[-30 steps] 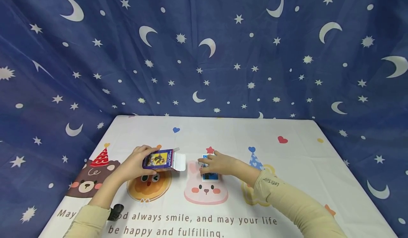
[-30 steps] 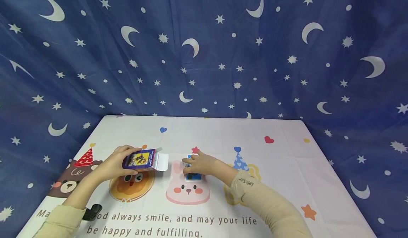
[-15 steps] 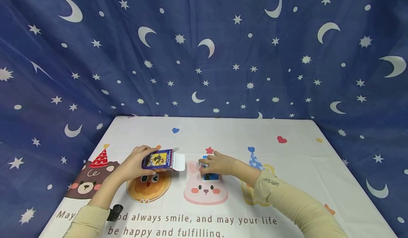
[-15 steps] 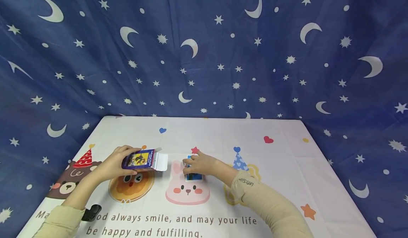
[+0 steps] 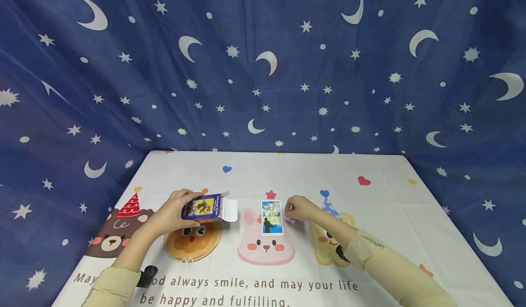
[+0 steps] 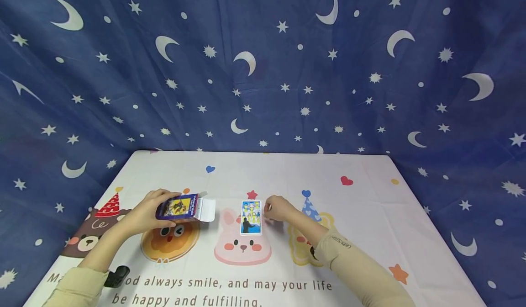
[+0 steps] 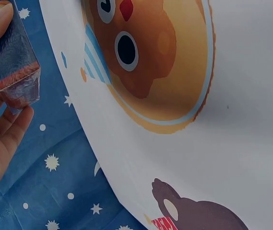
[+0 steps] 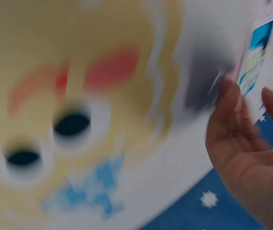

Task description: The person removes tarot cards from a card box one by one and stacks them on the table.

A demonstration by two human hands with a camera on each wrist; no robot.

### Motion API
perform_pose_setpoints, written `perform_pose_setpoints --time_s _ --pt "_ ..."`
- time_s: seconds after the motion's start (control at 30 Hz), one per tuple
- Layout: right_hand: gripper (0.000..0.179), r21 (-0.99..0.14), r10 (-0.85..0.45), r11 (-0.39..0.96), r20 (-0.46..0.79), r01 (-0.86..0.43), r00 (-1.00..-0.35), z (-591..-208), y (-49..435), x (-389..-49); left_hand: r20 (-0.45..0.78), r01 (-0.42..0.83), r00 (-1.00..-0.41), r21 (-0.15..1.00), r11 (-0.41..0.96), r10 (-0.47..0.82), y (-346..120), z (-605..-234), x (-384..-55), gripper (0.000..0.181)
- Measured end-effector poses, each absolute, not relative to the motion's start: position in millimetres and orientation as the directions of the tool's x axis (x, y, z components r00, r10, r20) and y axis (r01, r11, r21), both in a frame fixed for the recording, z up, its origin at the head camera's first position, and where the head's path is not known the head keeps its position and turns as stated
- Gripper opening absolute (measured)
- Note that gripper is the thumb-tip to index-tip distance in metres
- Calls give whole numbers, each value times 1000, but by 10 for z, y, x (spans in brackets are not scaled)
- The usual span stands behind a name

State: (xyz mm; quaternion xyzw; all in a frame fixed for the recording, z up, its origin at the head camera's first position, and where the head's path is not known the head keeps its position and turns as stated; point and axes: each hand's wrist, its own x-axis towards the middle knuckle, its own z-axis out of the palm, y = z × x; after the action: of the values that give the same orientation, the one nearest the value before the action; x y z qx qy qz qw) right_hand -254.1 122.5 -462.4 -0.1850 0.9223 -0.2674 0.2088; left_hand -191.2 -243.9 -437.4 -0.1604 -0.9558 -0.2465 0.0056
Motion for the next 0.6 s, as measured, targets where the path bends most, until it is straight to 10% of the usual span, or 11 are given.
perform_pose_setpoints --time_s 0.2,0.6 --pt "21 -756 -262 492 -602 432 -754 -4706 1310 -2502 90 312 -947 479 820 308 -2417 -4388 -1919 76" --pt "30 -702 -335 176 -702 690 -628 -4723 1364 -2396 76 300 -950 481 824 301 -2394 -4393 -1911 76"
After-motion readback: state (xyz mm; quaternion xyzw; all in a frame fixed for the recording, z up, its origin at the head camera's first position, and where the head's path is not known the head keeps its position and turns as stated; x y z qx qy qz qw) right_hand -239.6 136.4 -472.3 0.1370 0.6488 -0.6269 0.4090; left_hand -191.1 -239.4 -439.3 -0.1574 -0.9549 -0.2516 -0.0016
